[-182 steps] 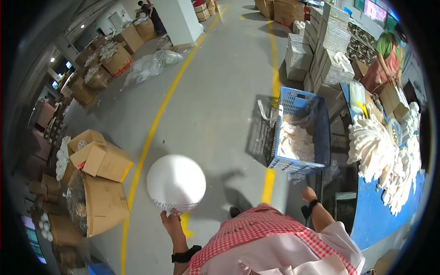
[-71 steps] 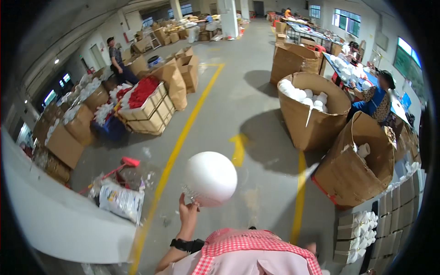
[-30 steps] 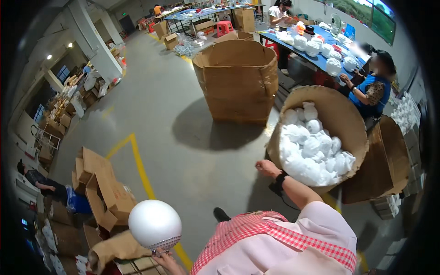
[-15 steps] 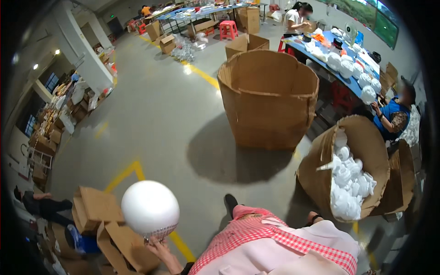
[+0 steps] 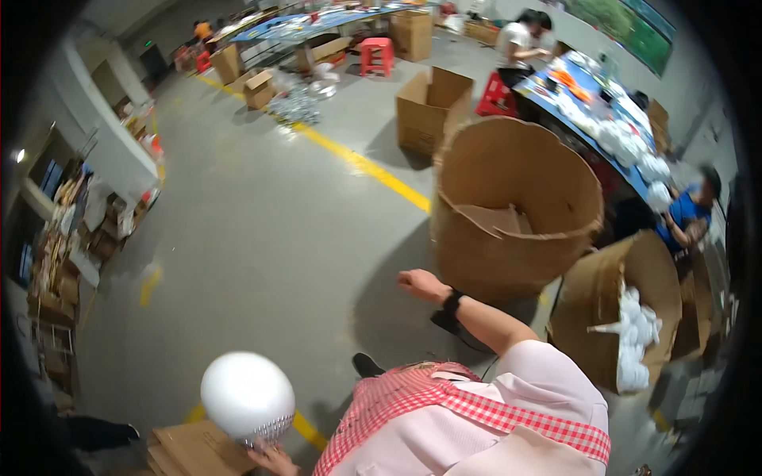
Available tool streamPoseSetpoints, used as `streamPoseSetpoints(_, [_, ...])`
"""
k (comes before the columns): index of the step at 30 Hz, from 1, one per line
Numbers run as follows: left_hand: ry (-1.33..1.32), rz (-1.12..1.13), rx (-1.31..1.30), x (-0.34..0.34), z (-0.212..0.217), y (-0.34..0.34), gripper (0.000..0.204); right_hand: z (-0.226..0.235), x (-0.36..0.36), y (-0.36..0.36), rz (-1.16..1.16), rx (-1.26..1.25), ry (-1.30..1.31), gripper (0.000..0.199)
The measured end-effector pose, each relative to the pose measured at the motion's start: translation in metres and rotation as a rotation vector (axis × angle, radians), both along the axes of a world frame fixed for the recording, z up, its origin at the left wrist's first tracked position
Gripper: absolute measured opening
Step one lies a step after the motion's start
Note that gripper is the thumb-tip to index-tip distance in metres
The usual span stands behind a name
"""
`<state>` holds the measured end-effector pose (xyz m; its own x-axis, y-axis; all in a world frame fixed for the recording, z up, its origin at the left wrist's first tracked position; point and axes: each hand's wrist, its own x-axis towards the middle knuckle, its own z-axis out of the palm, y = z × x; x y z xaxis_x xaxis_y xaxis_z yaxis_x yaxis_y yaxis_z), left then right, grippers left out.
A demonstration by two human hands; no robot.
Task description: The person presses strips of beads onto a foam ball, inserts a metal rod, and carries it through a warehouse. They walk past other workers and materials before lifting a white cover to dip the ball into a container.
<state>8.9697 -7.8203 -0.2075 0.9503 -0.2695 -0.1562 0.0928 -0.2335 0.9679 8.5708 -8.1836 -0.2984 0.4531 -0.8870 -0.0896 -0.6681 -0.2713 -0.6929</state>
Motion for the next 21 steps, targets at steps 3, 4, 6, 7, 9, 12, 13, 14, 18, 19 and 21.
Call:
streamPoseSetpoints(3, [0.092, 0.036, -0.204, 0.080, 0.007, -0.148, 0.060, -0.029, 0.031, -0.055, -0.053, 0.178, 0.253, 0.021])
streamPoseSetpoints(4, [0.029, -0.077, -0.169, 0.130, -0.007, -0.180, 0.056, -0.029, 0.047, -0.067, -0.064, 0.251, 0.336, 0.020])
streamPoseSetpoints(6, [0.084, -0.142, -0.184, 0.162, 0.047, -0.298, 0.050, -0.052, 0.045, -0.095, -0.063, 0.325, 0.353, 0.022])
streamPoseSetpoints(7, [0.047, -0.188, -0.175, 0.194, 0.049, -0.349, 0.046, -0.064, 0.044, -0.111, -0.099, 0.250, 0.189, 0.021])
streamPoseSetpoints(9, [0.051, -0.269, -0.130, 0.257, 0.058, -0.444, 0.045, -0.051, 0.078, -0.160, -0.358, 0.497, 0.201, 0.020])
streamPoseSetpoints(12, [0.011, -0.251, -0.143, 0.337, 0.057, -0.585, 0.047, -0.056, 0.132, -0.275, -0.545, 0.487, 0.111, 0.018])
streamPoseSetpoints(13, [0.014, -0.270, -0.164, 0.361, 0.058, -0.628, 0.048, -0.058, 0.160, -0.334, -0.534, 0.408, 0.056, 0.017])
streamPoseSetpoints(14, [0.009, -0.242, -0.169, 0.388, 0.060, -0.677, 0.048, -0.062, 0.189, -0.403, -0.522, 0.303, 0.108, 0.015])
streamPoseSetpoints(18, [0.038, -0.240, -0.019, 0.493, 0.082, -0.825, 0.050, 0.033, 0.388, -0.685, -0.312, 0.023, -0.118, 0.018])
streamPoseSetpoints(19, [0.041, -0.241, 0.010, 0.525, 0.085, -0.859, 0.050, 0.080, 0.463, -0.749, -0.222, -0.041, -0.133, 0.018])
streamPoseSetpoints(21, [0.039, -0.207, -0.072, 0.592, 0.079, -0.934, 0.050, 0.166, 0.593, -0.864, -0.061, -0.181, -0.229, 0.016])
